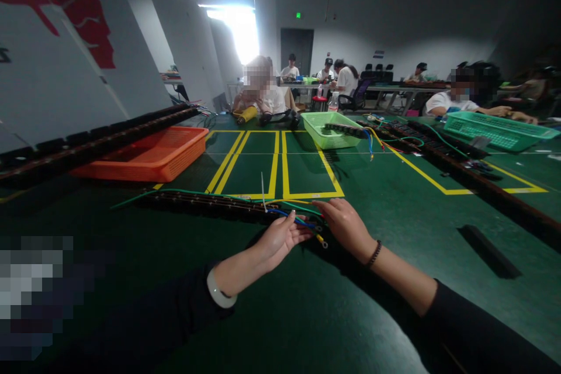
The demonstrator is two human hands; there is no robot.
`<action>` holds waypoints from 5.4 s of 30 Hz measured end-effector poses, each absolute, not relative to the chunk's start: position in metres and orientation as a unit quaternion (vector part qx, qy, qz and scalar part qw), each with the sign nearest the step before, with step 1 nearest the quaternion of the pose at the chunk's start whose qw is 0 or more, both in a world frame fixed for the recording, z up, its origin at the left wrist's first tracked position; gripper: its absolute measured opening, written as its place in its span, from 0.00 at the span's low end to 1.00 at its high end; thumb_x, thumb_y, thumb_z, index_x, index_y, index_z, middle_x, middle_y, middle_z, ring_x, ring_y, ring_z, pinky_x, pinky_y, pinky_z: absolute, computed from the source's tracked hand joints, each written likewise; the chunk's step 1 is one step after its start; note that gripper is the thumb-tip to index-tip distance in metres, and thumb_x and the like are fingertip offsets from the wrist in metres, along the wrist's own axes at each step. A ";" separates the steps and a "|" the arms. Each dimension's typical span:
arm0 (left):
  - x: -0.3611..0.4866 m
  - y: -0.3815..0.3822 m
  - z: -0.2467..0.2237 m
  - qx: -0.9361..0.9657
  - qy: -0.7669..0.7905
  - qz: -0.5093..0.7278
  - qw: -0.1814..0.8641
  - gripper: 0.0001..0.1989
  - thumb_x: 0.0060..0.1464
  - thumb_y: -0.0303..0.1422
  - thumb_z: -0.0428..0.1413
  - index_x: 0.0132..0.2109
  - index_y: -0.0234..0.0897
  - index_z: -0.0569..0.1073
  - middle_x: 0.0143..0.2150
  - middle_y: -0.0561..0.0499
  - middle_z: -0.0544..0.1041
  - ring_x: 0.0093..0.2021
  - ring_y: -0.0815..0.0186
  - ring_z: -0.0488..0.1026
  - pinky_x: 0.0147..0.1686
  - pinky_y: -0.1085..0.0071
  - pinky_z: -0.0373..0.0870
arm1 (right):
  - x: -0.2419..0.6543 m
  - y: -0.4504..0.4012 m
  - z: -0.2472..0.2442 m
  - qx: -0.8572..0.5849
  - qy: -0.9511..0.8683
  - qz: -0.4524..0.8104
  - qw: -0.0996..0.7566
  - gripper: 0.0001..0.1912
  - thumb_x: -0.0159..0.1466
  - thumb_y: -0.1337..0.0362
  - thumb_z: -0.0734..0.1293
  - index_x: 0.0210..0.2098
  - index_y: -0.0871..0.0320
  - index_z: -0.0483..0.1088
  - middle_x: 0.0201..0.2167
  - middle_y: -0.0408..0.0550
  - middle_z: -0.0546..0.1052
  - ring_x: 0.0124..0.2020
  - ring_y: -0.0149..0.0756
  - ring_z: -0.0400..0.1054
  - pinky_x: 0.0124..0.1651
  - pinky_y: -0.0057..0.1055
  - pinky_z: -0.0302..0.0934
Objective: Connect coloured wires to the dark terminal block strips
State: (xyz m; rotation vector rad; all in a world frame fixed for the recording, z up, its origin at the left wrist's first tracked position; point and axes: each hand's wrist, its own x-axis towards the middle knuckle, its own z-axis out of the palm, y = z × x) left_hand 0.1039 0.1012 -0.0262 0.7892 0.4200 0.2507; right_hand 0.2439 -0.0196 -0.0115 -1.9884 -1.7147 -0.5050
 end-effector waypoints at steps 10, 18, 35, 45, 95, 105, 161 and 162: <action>0.103 0.105 -0.023 0.347 0.199 0.124 0.908 0.11 0.61 0.34 0.47 0.39 0.29 0.70 0.38 0.39 0.77 0.41 0.60 0.76 0.49 0.59 0.68 | 0.243 -0.023 -0.025 -0.669 -0.704 -0.072 0.227 0.13 0.65 0.71 0.59 0.47 0.60 0.69 0.31 0.49 0.70 0.32 0.34 0.63 0.37 0.31 0.63; 0.103 0.104 -0.021 0.352 0.195 0.122 0.907 0.14 0.62 0.34 0.45 0.37 0.29 0.70 0.35 0.40 0.77 0.38 0.61 0.76 0.48 0.60 0.68 | 0.238 -0.023 -0.021 -0.679 -0.696 -0.062 0.225 0.07 0.62 0.70 0.62 0.39 0.61 0.71 0.30 0.49 0.69 0.32 0.35 0.60 0.36 0.32 0.58; 0.102 0.105 -0.022 0.365 0.193 0.106 0.905 0.14 0.61 0.37 0.47 0.38 0.30 0.71 0.36 0.41 0.77 0.38 0.64 0.75 0.46 0.65 0.70 | 0.235 -0.034 -0.011 -0.587 -0.752 -0.123 0.274 0.14 0.64 0.57 0.61 0.45 0.59 0.65 0.31 0.49 0.71 0.33 0.37 0.63 0.40 0.36 0.58; 0.102 0.104 -0.022 0.349 0.173 0.119 0.913 0.13 0.61 0.34 0.46 0.40 0.30 0.72 0.40 0.41 0.77 0.41 0.65 0.75 0.51 0.64 0.68 | 0.236 -0.028 -0.023 -0.605 -0.731 -0.188 0.253 0.11 0.64 0.69 0.58 0.45 0.60 0.65 0.30 0.49 0.71 0.30 0.34 0.62 0.36 0.33 0.58; 0.099 0.106 -0.020 0.384 0.204 0.098 0.895 0.15 0.61 0.37 0.45 0.30 0.33 0.67 0.23 0.49 0.73 0.23 0.69 0.72 0.27 0.74 0.69 | 0.234 -0.032 -0.015 -0.579 -0.759 -0.177 0.240 0.15 0.66 0.60 0.59 0.49 0.60 0.67 0.34 0.50 0.72 0.35 0.36 0.65 0.44 0.37 0.59; 0.100 0.105 -0.022 0.371 0.197 0.105 0.902 0.16 0.61 0.36 0.45 0.28 0.32 0.68 0.24 0.49 0.72 0.26 0.69 0.72 0.31 0.71 0.71 | 0.235 -0.029 -0.022 -0.547 -0.774 -0.206 0.243 0.12 0.65 0.66 0.61 0.48 0.59 0.66 0.31 0.47 0.71 0.32 0.33 0.64 0.42 0.34 0.60; 0.100 0.106 -0.023 0.378 0.164 0.084 0.907 0.12 0.61 0.33 0.45 0.38 0.30 0.69 0.33 0.42 0.77 0.34 0.63 0.76 0.40 0.66 0.70 | 0.235 -0.028 -0.022 -0.615 -0.722 -0.139 0.284 0.12 0.66 0.70 0.56 0.46 0.60 0.66 0.31 0.50 0.72 0.33 0.34 0.65 0.42 0.35 0.63; 0.100 0.106 -0.023 0.379 0.165 0.083 0.907 0.12 0.61 0.33 0.45 0.38 0.30 0.69 0.33 0.42 0.77 0.34 0.63 0.76 0.40 0.66 0.70 | 0.235 -0.028 -0.022 -0.614 -0.723 -0.139 0.284 0.12 0.66 0.70 0.56 0.46 0.60 0.66 0.31 0.50 0.72 0.33 0.34 0.65 0.42 0.35 0.63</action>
